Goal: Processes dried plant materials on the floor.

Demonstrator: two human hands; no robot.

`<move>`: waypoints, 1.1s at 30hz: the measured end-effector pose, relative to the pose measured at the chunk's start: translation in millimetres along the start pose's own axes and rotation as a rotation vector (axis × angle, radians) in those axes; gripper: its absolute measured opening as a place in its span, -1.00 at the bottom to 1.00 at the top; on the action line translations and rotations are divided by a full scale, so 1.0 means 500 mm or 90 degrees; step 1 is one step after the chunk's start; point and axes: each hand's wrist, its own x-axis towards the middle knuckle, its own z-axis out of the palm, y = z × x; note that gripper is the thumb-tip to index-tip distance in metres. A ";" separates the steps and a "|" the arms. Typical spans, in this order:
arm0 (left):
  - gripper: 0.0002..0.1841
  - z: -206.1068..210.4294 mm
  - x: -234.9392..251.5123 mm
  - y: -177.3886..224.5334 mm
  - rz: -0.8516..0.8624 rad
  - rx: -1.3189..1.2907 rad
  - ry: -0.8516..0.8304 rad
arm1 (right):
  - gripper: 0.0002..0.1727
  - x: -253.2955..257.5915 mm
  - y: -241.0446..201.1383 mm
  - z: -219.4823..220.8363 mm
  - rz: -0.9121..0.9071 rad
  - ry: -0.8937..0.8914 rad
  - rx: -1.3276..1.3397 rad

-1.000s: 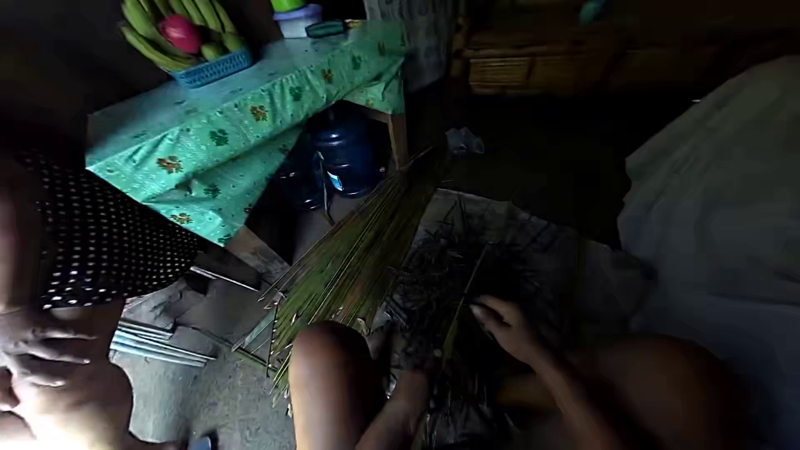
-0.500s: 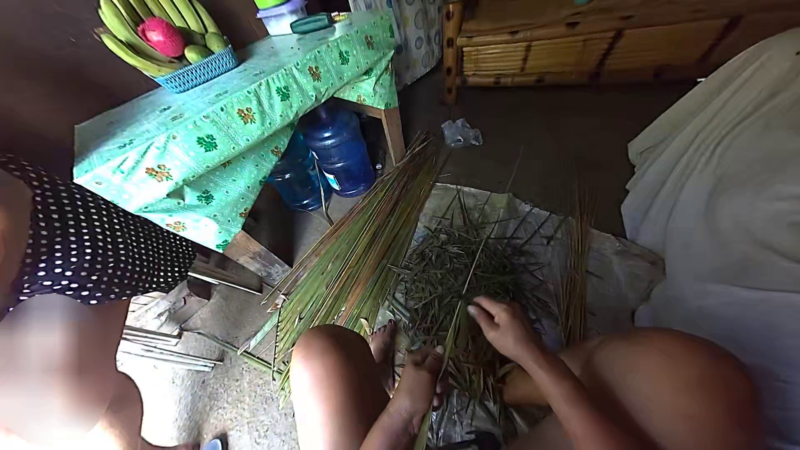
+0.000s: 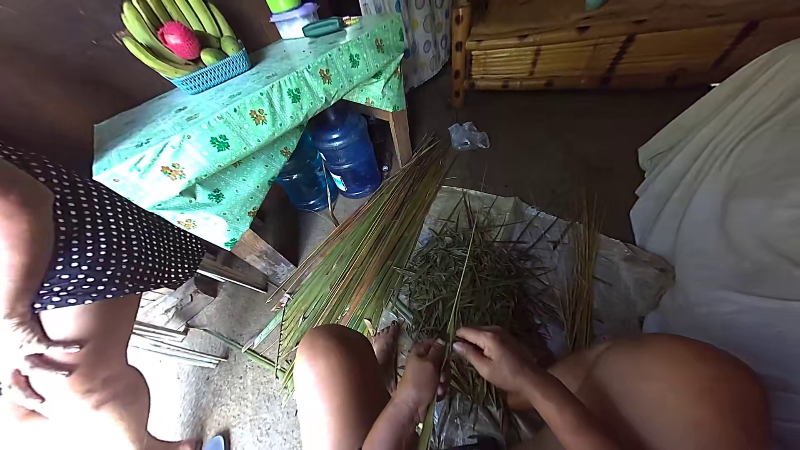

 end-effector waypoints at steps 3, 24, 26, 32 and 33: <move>-0.68 0.007 -0.015 -0.010 -0.006 0.014 -0.012 | -0.62 0.018 0.024 -0.031 0.135 0.007 -0.044; -0.55 -0.014 -0.064 -0.041 -0.023 -0.024 -0.094 | -0.73 0.018 0.012 -0.044 0.268 0.092 0.374; -0.58 -0.021 -0.050 -0.035 -0.016 -0.054 -0.062 | -0.70 0.003 -0.004 -0.044 0.208 -0.009 0.313; -0.57 -0.019 -0.025 -0.019 -0.013 -0.115 -0.028 | -0.65 -0.024 -0.029 0.003 0.002 -0.122 0.204; -0.58 -0.018 -0.026 -0.020 -0.013 -0.119 -0.033 | -0.65 -0.023 -0.027 0.004 -0.014 -0.091 0.160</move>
